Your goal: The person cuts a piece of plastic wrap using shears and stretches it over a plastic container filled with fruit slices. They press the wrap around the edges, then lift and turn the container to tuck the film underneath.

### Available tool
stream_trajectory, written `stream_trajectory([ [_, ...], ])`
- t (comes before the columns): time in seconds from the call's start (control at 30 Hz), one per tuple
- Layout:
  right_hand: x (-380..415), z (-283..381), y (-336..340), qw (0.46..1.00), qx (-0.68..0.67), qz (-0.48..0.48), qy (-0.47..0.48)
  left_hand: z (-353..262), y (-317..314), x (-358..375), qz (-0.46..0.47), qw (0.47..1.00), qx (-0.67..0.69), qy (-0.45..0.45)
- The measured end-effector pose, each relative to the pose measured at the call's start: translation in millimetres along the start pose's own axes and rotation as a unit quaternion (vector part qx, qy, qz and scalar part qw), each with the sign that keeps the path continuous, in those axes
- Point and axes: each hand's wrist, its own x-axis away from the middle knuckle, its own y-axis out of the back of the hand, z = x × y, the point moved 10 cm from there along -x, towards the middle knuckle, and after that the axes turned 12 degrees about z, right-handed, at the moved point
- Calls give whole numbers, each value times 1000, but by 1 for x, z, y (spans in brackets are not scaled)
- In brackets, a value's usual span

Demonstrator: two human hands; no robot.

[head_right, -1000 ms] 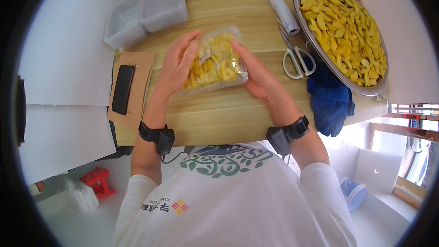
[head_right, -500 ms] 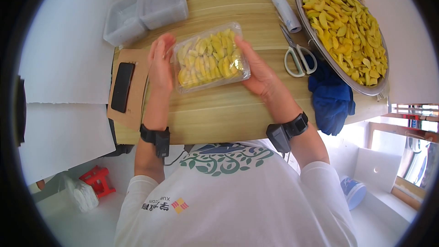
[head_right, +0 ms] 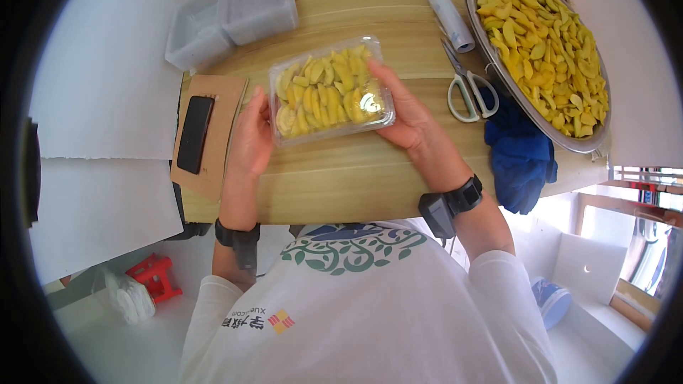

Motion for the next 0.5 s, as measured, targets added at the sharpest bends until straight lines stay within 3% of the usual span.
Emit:
stream_trajectory([
  [0.2,5,2,-8,1000,-8,4,7,-13,-19,6,-9,996,87,-8],
  [0.27,5,1,-21,1000,-19,20,3,-17,-30,4,38,993,107,-12],
  [0.5,11,6,-31,999,22,25,-7,-24,-48,6,69,985,159,-11],
])
